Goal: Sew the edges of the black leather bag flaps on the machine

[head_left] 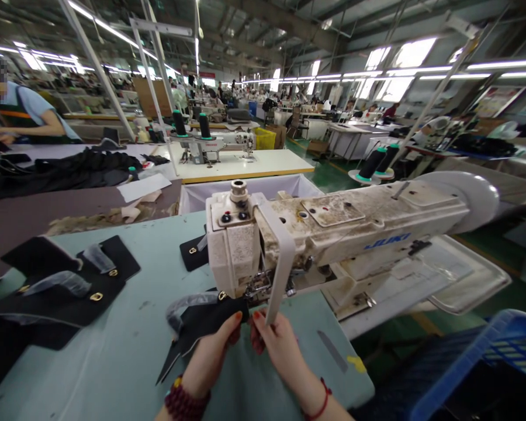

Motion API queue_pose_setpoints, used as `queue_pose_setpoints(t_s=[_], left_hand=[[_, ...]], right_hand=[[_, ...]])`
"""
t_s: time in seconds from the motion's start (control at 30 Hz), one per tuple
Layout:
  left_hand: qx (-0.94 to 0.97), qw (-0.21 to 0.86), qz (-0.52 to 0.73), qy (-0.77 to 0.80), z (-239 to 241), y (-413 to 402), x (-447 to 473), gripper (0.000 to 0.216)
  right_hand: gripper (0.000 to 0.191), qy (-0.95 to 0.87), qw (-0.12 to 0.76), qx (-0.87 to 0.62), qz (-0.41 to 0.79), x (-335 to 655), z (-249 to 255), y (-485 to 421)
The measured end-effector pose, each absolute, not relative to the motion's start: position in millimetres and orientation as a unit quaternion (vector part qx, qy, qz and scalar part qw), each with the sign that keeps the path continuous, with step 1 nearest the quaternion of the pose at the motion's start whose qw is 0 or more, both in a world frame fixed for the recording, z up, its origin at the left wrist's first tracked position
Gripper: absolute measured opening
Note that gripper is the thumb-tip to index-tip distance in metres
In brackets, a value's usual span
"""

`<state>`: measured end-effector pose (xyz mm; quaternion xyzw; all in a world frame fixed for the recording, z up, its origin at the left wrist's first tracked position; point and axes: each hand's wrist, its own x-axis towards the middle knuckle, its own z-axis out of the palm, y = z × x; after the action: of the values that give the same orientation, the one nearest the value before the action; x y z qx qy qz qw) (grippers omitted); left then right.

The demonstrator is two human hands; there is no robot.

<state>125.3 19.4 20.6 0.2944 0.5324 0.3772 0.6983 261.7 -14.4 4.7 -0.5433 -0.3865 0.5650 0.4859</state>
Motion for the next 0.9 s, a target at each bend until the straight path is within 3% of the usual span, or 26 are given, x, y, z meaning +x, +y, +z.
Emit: queue_pose_setpoints(t_s=[0.43,0.9], left_hand=[[0.208,0.759,0.367,0.495,24.5,17.6,119.4,0.036],[0.204,0.762,0.390,0.474,28.1,28.9,123.0,0.034]], right_hand=[[0.042,-0.371,0.483,-0.556,0.566,251.7,18.3,-8.2],[0.058,-0.335,0.502,-0.572,0.555,247.3,18.7,2.3]])
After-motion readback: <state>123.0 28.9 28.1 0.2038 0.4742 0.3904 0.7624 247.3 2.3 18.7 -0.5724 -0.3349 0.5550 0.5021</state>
